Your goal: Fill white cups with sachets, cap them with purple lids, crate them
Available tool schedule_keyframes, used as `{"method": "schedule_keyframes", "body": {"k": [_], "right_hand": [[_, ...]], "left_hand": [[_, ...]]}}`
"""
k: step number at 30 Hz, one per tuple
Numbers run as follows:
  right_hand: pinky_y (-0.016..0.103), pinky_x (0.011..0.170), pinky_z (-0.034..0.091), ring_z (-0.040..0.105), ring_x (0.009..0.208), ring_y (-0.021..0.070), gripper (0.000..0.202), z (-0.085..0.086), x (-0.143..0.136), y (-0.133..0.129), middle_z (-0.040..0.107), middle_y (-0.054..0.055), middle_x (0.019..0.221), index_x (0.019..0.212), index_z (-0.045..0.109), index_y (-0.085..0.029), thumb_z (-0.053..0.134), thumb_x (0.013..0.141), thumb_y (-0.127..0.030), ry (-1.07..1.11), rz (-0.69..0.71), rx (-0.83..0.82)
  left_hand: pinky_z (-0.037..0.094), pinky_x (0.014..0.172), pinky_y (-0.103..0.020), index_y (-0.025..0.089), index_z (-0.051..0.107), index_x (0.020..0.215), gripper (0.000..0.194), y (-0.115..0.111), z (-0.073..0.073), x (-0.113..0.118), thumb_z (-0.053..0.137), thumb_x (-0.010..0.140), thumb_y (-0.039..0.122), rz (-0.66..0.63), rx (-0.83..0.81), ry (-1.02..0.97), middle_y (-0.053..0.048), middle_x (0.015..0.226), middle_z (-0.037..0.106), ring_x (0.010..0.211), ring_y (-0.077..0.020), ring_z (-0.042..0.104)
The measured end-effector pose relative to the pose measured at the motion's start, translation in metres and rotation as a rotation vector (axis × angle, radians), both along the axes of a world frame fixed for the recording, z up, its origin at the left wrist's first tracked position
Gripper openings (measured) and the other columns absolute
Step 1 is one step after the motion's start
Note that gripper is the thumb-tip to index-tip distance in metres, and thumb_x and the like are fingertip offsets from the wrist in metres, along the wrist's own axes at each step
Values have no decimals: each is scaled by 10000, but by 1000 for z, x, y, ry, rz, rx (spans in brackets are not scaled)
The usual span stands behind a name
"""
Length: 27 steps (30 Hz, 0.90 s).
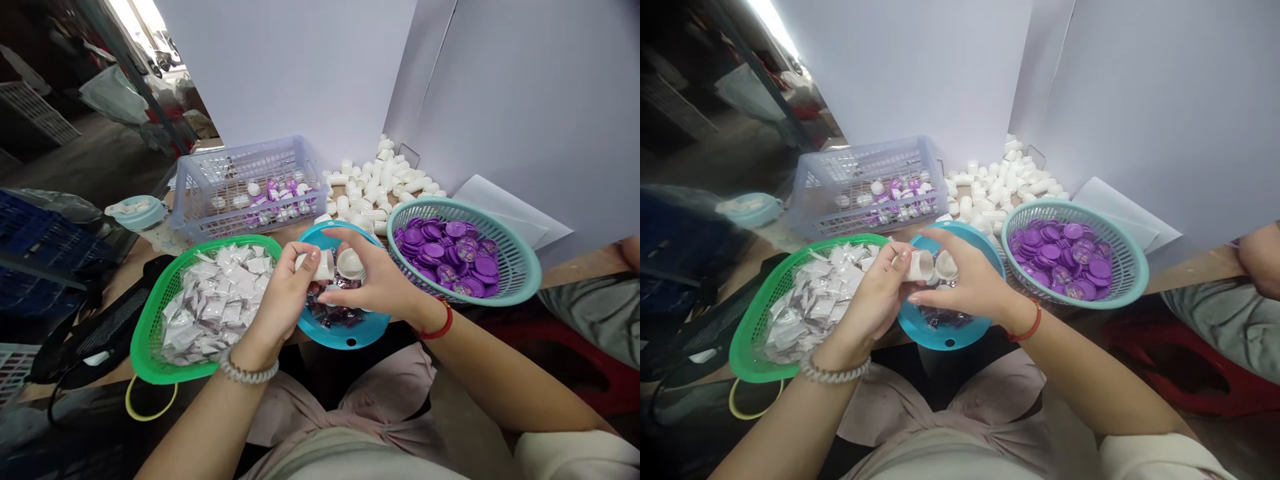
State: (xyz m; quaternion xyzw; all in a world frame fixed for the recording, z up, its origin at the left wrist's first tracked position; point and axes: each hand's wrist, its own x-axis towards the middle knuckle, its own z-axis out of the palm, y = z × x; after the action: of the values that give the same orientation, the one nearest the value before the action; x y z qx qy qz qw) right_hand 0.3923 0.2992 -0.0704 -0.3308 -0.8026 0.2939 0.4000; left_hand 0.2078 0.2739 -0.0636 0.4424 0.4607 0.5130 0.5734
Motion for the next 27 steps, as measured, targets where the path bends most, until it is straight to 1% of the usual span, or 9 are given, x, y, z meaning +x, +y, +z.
{"method": "schedule_keyframes", "body": {"k": [7, 10, 13, 16, 18, 20, 23, 25, 27], "right_hand": [[307, 684, 574, 754, 814, 200, 364, 9, 1, -32, 795, 67, 962, 1199, 700, -169, 816, 926, -379, -47, -98, 486], [321, 709, 591, 766, 847, 209, 290, 17, 8, -47, 807, 88, 1011, 1213, 701, -152, 768, 934, -195, -102, -151, 650], [333, 727, 594, 754, 855, 203, 316, 21, 10, -55, 806, 74, 1061, 1247, 709, -195, 747, 938, -140, -208, -217, 754], [323, 696, 582, 734, 845, 188, 371, 22, 8, -57, 800, 47, 1084, 1291, 711, -254, 768, 937, -157, -241, -278, 845], [321, 690, 585, 726, 843, 183, 356, 24, 6, -57, 800, 36, 1042, 1301, 714, -247, 761, 954, -184, -228, -295, 866], [329, 706, 599, 727, 849, 184, 302, 28, 6, -57, 800, 30, 996, 1289, 725, -221, 726, 987, -214, -226, -270, 866], [333, 722, 608, 729, 855, 184, 253, 36, 9, -61, 794, 28, 941, 1249, 745, -191, 694, 1002, -206, -223, -232, 890], [326, 726, 599, 721, 862, 181, 284, 39, 10, -63, 783, 27, 930, 1267, 737, -194, 705, 985, -175, -224, -255, 898], [327, 725, 583, 711, 864, 182, 351, 38, 11, -62, 780, 34, 982, 1326, 701, -212, 711, 979, -164, -254, -284, 863]], "left_hand": [[364, 526, -309, 249, 560, 853, 596, -28, 11, -9, 369, 1005, 793, -3, 234, 475, 21, 663, 517, 569, -165, 479], [387, 526, -328, 258, 578, 859, 607, -21, 10, -27, 347, 1004, 800, 175, 195, 587, 16, 625, 553, 535, -182, 495], [533, 894, -444, 254, 691, 1092, 614, -11, 7, -35, 399, 999, 785, 132, 314, 814, -100, 1045, 747, 1003, -291, 687], [315, 1256, -548, 308, 650, 1452, 750, -15, 6, -31, 288, 1009, 793, -68, 555, 746, -123, 1581, 564, 1505, -363, 450], [404, 1221, -490, 339, 596, 1524, 789, -24, 5, -26, 287, 982, 822, -218, 613, 541, -107, 1567, 590, 1456, -346, 530], [577, 984, -390, 333, 649, 1440, 728, -33, 3, -23, 478, 930, 823, -305, 572, 381, -91, 1333, 733, 1179, -301, 712], [554, 638, -295, 291, 707, 1184, 554, -38, -2, -23, 560, 943, 767, -185, 446, 267, -16, 876, 744, 721, -195, 696], [562, 664, -331, 280, 680, 1181, 593, -33, -7, -26, 406, 1001, 774, -51, 384, 319, -20, 836, 721, 708, -205, 678], [579, 954, -468, 276, 628, 1366, 692, -27, -14, -29, 354, 1000, 795, 5, 342, 529, -103, 1159, 761, 1073, -301, 722]]}}
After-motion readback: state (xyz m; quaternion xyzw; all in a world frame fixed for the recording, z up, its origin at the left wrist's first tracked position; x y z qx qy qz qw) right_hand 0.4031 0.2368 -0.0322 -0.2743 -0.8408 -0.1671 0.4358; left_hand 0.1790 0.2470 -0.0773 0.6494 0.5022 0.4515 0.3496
